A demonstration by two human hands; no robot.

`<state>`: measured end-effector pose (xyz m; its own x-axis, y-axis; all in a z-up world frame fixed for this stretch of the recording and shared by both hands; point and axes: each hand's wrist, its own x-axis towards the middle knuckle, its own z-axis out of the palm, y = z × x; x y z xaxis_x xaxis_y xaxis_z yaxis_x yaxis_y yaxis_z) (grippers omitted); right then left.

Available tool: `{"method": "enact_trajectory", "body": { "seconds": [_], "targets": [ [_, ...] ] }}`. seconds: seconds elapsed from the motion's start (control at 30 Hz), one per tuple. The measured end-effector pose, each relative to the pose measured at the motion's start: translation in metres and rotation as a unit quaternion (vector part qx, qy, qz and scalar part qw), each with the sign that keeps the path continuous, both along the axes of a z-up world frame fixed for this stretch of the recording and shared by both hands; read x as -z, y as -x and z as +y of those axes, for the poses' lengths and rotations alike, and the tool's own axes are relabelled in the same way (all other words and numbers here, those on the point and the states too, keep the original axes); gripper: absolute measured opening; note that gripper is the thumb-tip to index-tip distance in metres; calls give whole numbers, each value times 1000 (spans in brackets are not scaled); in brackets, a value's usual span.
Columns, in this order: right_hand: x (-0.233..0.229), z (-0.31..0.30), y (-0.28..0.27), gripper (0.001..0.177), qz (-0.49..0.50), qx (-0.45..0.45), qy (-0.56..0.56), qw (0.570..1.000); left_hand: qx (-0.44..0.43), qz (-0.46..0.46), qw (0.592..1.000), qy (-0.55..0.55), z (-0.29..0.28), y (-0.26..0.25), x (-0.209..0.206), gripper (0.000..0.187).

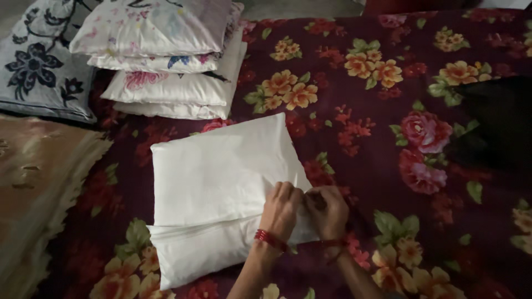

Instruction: The person folds a white pillowcase, smooths it, and places it on a stack of pillows. The person then folds a black pillowcase and places it on the bed. The person handles multiple pillows and pillowcases throughout the video.

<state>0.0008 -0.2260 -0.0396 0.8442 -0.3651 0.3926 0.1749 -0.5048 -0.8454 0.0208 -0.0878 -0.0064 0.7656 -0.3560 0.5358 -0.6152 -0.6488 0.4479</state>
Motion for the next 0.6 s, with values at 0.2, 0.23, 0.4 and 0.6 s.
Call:
{"method": "enact_trajectory", "body": {
  "seconds": [0.2,0.23,0.4,0.6],
  "targets": [
    [6,-19,8,24,54,-63,-63,995,-31,112,983,142,0,-16,12,3],
    [6,-21,14,27,54,-70,-66,994,-29,143,978,147,1,-18,12,3],
    [7,-14,18,35,100,-14,-115,988,-29,181,970,157,2,-18,9,4],
    [-2,-8,10,38,98,16,-18,995,-30,151,979,135,1,-15,8,5]
  ]
}}
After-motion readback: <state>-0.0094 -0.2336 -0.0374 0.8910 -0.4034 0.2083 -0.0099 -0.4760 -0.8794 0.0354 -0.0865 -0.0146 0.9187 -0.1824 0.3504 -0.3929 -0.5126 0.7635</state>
